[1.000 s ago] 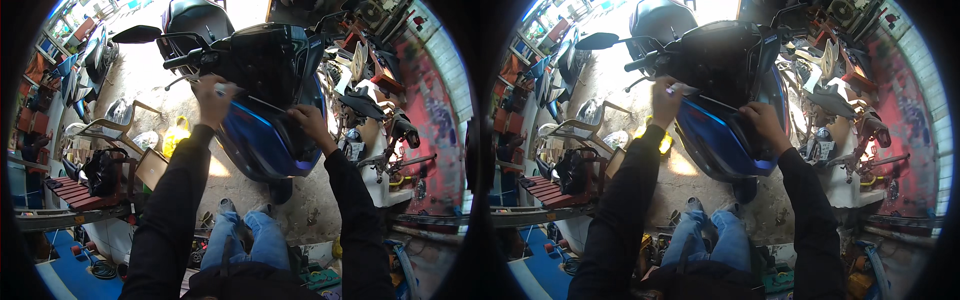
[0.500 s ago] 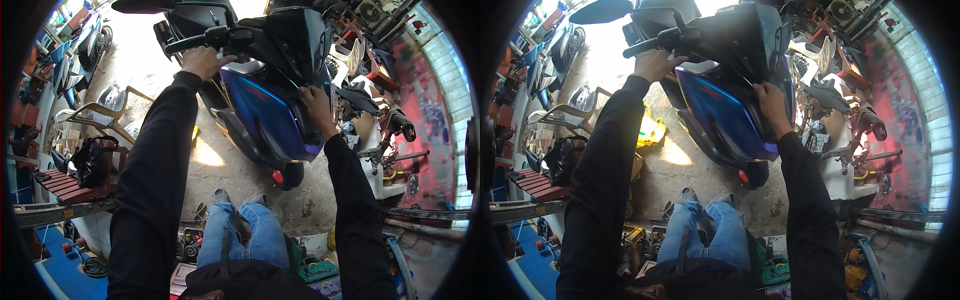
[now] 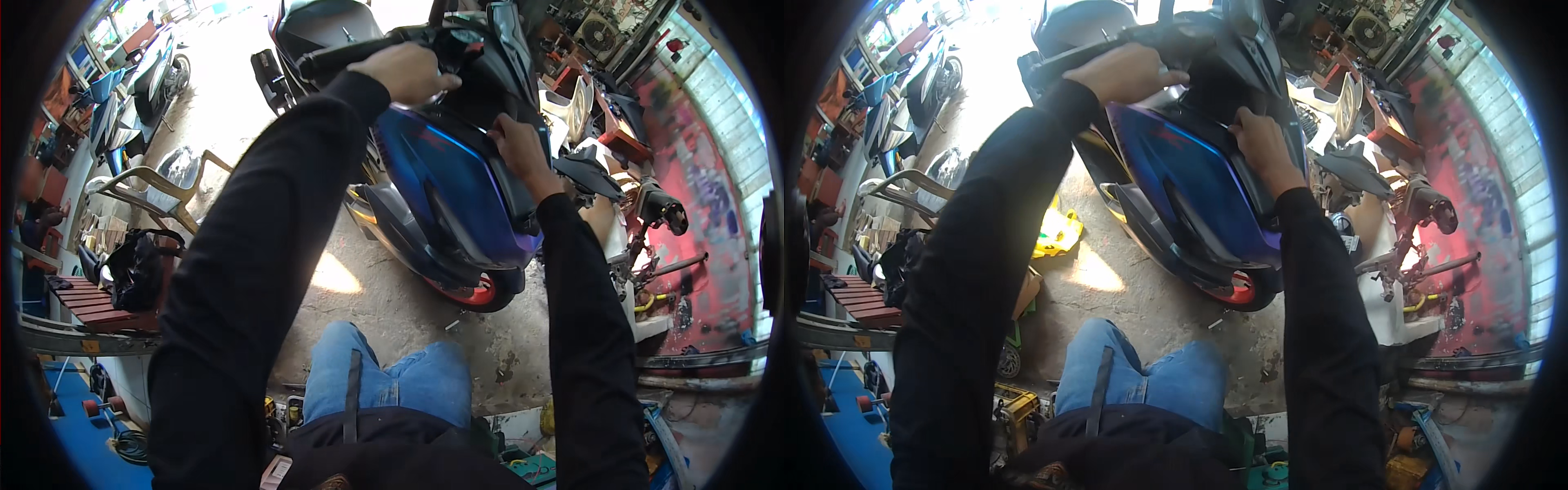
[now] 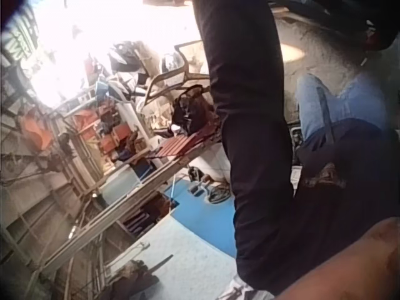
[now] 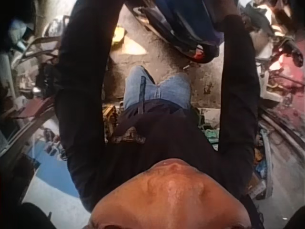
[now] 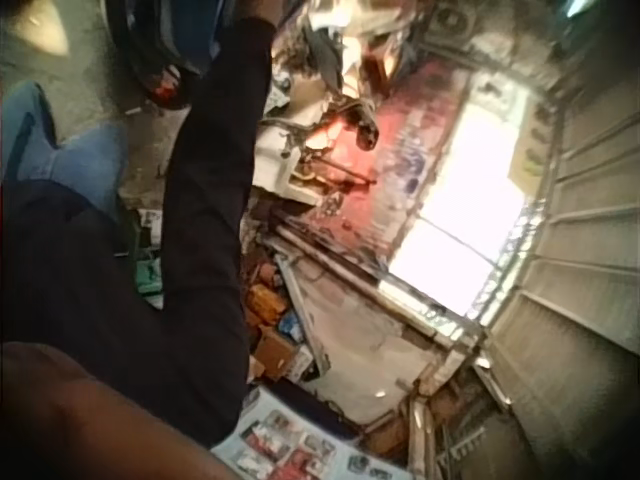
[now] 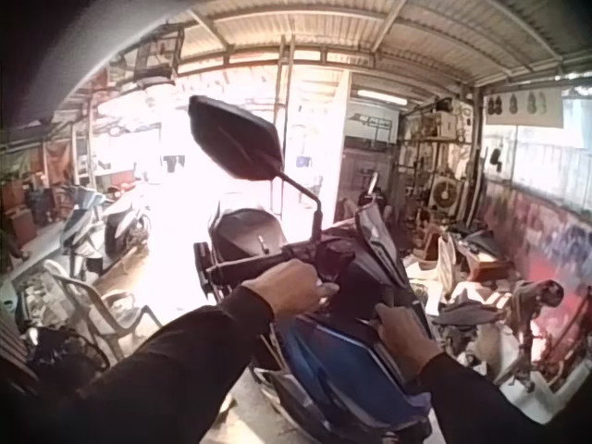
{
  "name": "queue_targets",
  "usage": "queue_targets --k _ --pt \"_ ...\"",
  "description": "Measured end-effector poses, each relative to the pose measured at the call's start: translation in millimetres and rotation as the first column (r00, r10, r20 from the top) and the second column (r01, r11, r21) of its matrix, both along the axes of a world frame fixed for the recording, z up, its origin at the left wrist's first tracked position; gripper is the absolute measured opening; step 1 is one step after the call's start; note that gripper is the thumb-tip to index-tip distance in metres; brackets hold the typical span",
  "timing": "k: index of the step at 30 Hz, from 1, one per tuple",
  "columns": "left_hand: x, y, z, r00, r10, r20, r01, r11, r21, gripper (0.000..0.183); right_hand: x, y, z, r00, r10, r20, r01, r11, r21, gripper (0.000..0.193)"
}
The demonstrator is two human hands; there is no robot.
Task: The person removes the front fairing of a motorcycle by hand and with a screwdriver, then unfastens various screws on the side panels and handlebars.
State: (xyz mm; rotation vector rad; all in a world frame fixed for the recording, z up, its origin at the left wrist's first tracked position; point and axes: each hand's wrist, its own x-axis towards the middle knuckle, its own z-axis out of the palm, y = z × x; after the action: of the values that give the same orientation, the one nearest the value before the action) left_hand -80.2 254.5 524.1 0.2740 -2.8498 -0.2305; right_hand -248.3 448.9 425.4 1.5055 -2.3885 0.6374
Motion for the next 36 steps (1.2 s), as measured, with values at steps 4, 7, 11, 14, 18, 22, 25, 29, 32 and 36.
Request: queue_targets --k 4,7,11,14,18,22,25,29,32,36 --pt "-9.2 -28.7 -10.9 0.998 -0.059 0.034 0.064 0.986 -0.153 0.053 -7.7 -5.1 -8.6 0.986 0.125 -0.113 -0.127 0.992 -0.004 0.02" --pt "-15.4 -40.9 -14.9 0.971 -0.105 0.213 0.195 0.864 -0.464 0.042 -0.9 -8.7 -8.8 0.983 0.095 -0.158 -0.09 0.995 0.039 0.023" --pt "13.6 -2.8 12.7 0.982 0.006 0.19 0.059 0.94 -0.335 0.039 -18.8 -3.0 -17.3 0.96 -0.003 -0.281 0.014 0.999 0.038 0.022" --pt "17.3 -28.6 -3.5 0.982 -0.179 0.061 0.188 0.96 -0.206 0.042 -19.1 13.3 -25.1 0.964 -0.072 -0.257 0.088 0.995 0.052 0.017" --pt "23.8 -60.4 -17.8 0.983 -0.177 0.047 0.183 0.946 -0.267 0.063 -19.2 58.5 -27.2 0.963 -0.26 0.077 0.245 0.956 0.162 0.027" --pt "37.0 -20.2 -18.0 0.942 0.334 0.002 -0.333 0.939 -0.083 0.049 -13.0 104.4 -28.3 0.85 -0.429 0.307 0.376 0.901 0.217 0.047" --pt "28.2 41.7 -50.1 0.775 0.398 -0.491 -0.433 0.9 0.046 0.053 -29.6 130.6 -38.3 0.818 -0.421 0.392 0.45 0.893 0.02 0.037" --pt "20.9 101.2 -83.0 0.818 0.256 -0.514 -0.161 0.961 0.223 0.062 -61.2 128.7 -46.6 0.864 -0.383 0.326 0.406 0.914 -0.002 0.034" --pt "-11.5 107.6 -98.7 0.86 0.349 -0.373 -0.268 0.93 0.253 0.072 -69.2 122.9 -40.7 0.866 -0.316 0.386 0.349 0.937 -0.017 0.031" --pt "-50.2 71.6 -97.2 0.899 0.427 -0.095 -0.408 0.897 0.172 0.096 -81.0 122.0 -42.3 0.785 -0.413 0.461 0.361 0.91 0.201 0.038"
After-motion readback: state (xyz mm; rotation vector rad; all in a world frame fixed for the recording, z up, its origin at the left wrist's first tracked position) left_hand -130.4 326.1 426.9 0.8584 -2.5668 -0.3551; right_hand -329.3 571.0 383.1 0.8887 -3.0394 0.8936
